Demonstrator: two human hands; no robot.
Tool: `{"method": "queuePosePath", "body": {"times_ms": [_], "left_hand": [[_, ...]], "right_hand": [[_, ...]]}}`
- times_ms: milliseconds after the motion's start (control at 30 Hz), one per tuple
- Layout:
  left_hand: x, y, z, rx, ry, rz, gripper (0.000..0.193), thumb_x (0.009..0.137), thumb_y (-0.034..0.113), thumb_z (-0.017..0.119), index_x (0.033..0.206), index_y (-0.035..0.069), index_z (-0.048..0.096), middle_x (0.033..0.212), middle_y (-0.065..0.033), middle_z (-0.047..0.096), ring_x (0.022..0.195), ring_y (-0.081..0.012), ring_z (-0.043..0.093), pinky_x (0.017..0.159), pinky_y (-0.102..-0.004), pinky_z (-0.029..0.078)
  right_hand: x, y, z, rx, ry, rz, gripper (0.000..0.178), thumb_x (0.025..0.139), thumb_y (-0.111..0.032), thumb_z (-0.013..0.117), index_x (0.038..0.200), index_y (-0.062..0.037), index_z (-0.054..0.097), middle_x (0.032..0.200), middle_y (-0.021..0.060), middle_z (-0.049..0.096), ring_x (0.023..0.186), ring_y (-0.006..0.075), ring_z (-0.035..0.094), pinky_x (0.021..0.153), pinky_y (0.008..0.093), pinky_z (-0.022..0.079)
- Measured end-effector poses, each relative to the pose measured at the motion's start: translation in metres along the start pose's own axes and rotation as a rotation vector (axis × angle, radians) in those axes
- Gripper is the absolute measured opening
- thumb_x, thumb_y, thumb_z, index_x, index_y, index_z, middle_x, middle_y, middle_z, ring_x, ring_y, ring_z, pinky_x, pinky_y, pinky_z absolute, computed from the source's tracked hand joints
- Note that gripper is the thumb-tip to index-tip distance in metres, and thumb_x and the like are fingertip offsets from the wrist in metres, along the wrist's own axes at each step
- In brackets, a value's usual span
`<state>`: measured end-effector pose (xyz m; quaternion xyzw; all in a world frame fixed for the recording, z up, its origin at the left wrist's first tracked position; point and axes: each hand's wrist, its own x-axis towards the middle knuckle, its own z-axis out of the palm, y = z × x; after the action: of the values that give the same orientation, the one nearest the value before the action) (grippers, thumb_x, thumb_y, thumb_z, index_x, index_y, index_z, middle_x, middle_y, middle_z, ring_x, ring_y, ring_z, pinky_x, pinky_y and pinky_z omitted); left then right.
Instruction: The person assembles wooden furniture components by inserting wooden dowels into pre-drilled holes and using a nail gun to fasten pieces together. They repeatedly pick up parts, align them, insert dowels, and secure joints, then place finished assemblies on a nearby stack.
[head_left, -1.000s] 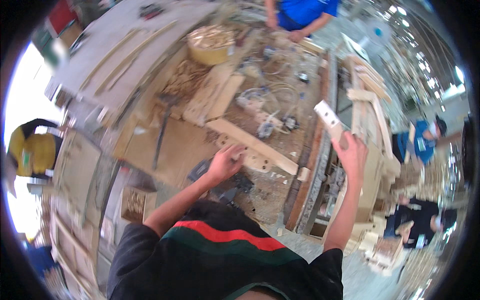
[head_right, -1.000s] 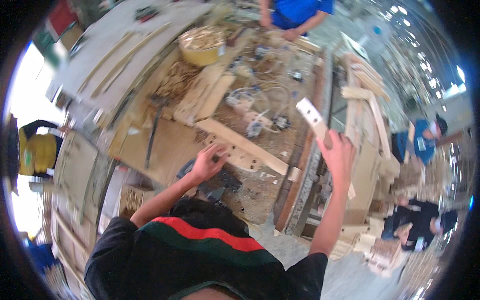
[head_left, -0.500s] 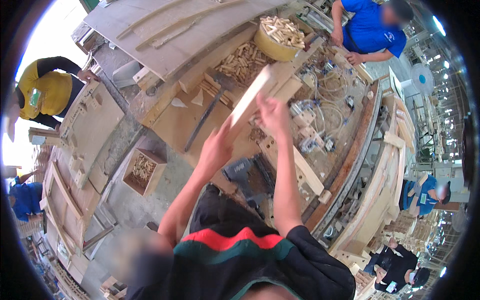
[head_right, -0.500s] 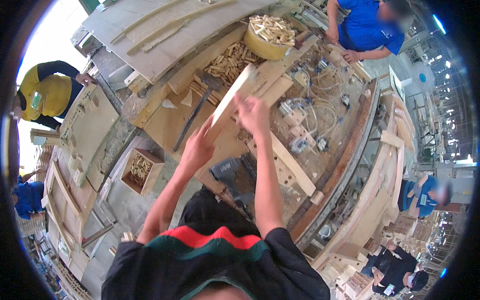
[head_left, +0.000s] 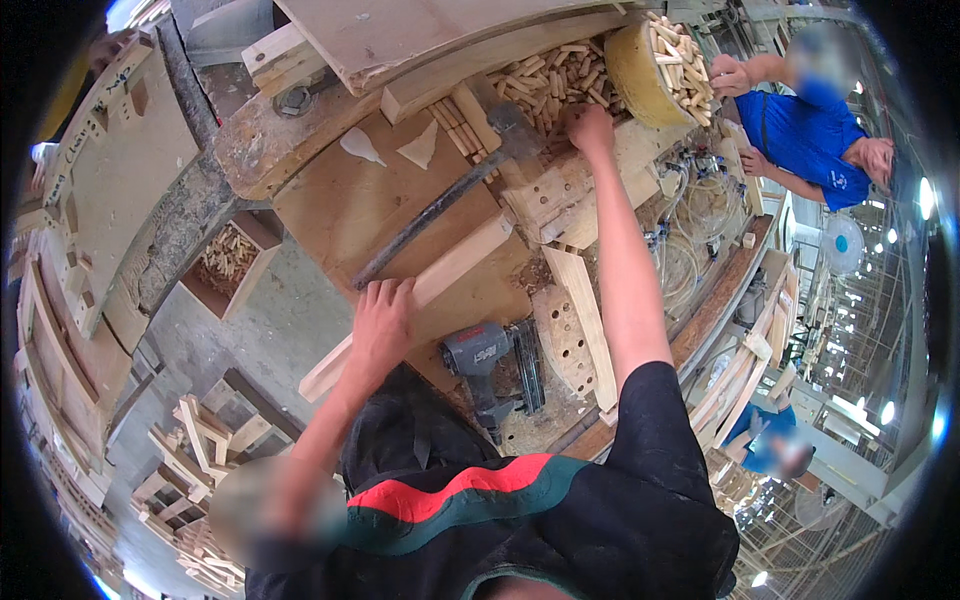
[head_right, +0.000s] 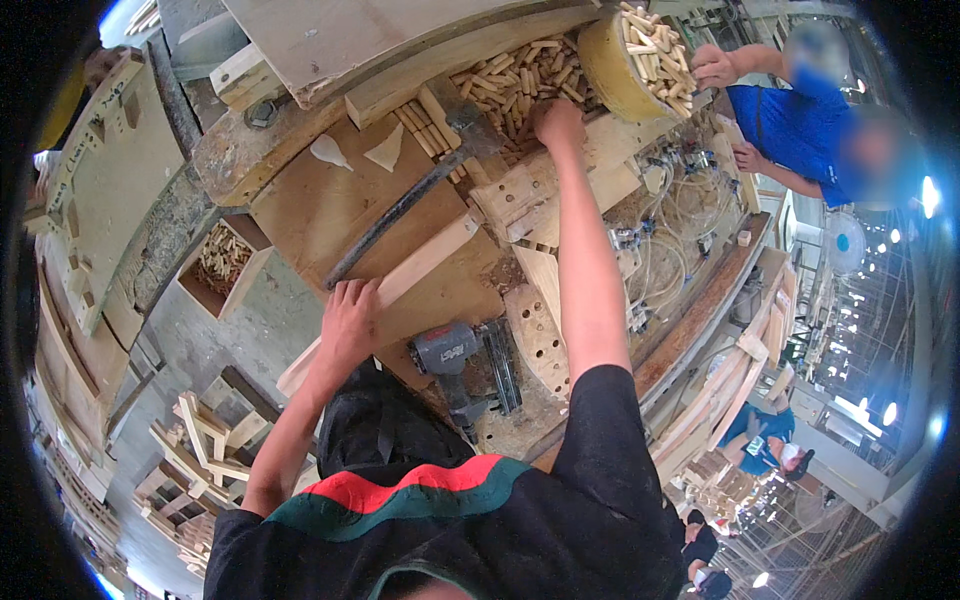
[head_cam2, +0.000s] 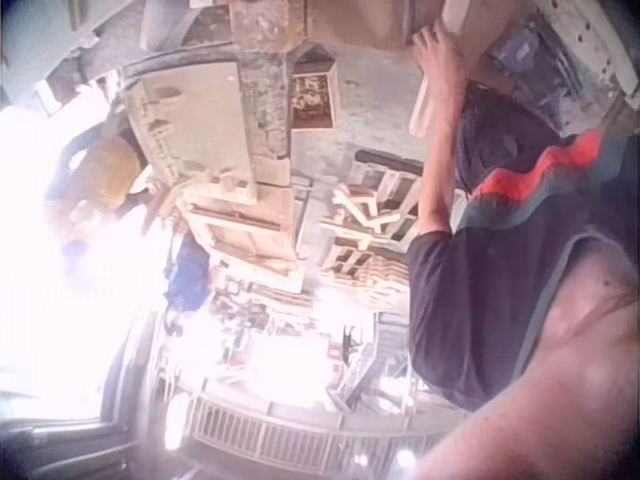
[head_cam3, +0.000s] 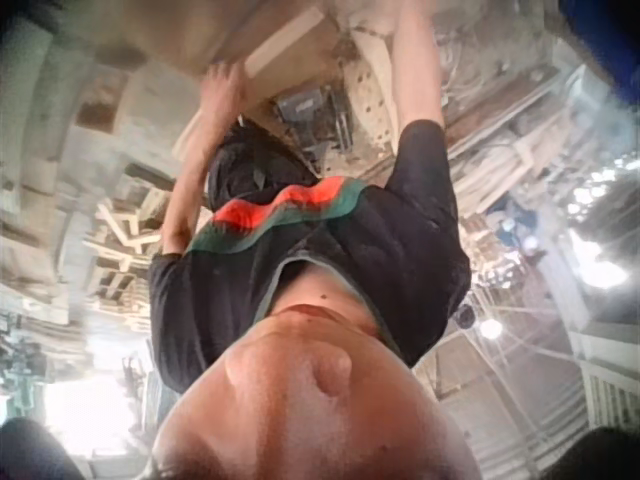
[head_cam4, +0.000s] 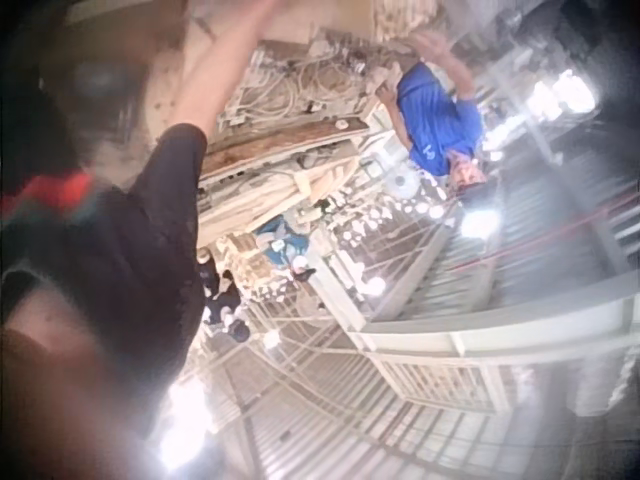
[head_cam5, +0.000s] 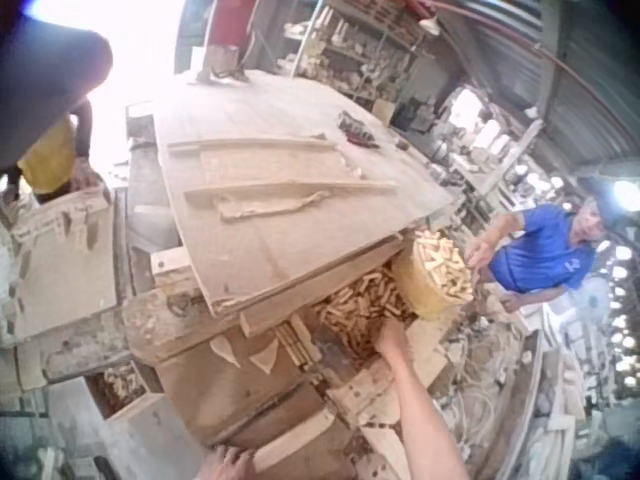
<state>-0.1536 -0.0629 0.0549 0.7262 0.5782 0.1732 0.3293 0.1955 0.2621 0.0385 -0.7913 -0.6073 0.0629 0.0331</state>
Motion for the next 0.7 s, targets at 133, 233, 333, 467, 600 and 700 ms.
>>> {"method": "queuePosePath", "body": {"times_ms": [133,233,333,467,600,700], "left_hand": [[0.024,0.028,0.003,0.067,0.1,-0.008,0.061,0.072,0.009,0.065,0.131,0.006,0.05,0.111,-0.0168,0.055,0.107,-0.0333,0.05,0.088,-0.0414,0.045],[0.06,0.042,0.013,0.028,0.061,0.04,0.063,0.072,0.011,0.068,0.131,0.006,0.049,0.109,-0.0168,0.055,0.106,-0.0339,0.052,0.09,-0.0427,0.045],[0.08,0.039,0.035,0.116,0.074,0.025,0.049,0.072,0.01,0.067,0.119,0.005,0.054,0.099,-0.0149,0.057,0.097,-0.0323,0.056,0.085,-0.0423,0.046],[0.076,0.038,0.035,0.234,0.106,0.014,0.031,0.072,0.008,0.064,0.102,0.004,0.057,0.094,-0.0145,0.059,0.091,-0.031,0.059,0.081,-0.0416,0.047],[0.062,0.038,0.025,0.264,0.033,-0.065,0.033,0.072,0.008,0.065,0.104,0.004,0.057,0.096,-0.0146,0.059,0.094,-0.0306,0.059,0.081,-0.0415,0.046],[0.068,0.044,0.023,0.243,0.008,-0.05,0.039,0.072,0.013,0.069,0.108,0.004,0.058,0.099,-0.0144,0.059,0.097,-0.031,0.058,0.081,-0.0419,0.046]], "right_hand": [[0.013,-0.038,-0.009,-0.085,-0.126,0.094,0.035,0.083,-0.039,0.066,0.104,-0.0116,0.073,0.109,0.0189,0.068,0.106,0.0345,0.064,0.088,0.0442,0.052],[0.056,0.009,0.034,-0.088,-0.105,0.09,0.034,0.082,-0.036,0.067,0.104,-0.0109,0.072,0.109,0.0193,0.068,0.107,0.0333,0.064,0.088,0.044,0.052],[0.057,-0.015,0.038,-0.072,-0.125,0.044,0.035,0.081,-0.032,0.068,0.103,-0.0057,0.071,0.106,0.0211,0.068,0.104,0.0335,0.066,0.084,0.0437,0.053],[0.056,-0.037,0.022,-0.198,-0.448,0.05,0.037,0.086,-0.02,0.068,0.116,0.0004,0.062,0.121,0.0218,0.063,0.111,0.0384,0.061,0.09,0.0455,0.052],[0.048,-0.047,0.005,-0.274,-0.527,-0.105,0.039,0.088,-0.024,0.067,0.111,0.0063,0.063,0.106,0.026,0.067,0.098,0.0366,0.066,0.078,0.047,0.054],[0.07,0.009,0.027,-0.215,-0.516,-0.299,0.028,0.083,-0.018,0.066,0.107,-0.002,0.069,0.103,0.0229,0.068,0.093,0.0339,0.067,0.078,0.0411,0.053]]}}
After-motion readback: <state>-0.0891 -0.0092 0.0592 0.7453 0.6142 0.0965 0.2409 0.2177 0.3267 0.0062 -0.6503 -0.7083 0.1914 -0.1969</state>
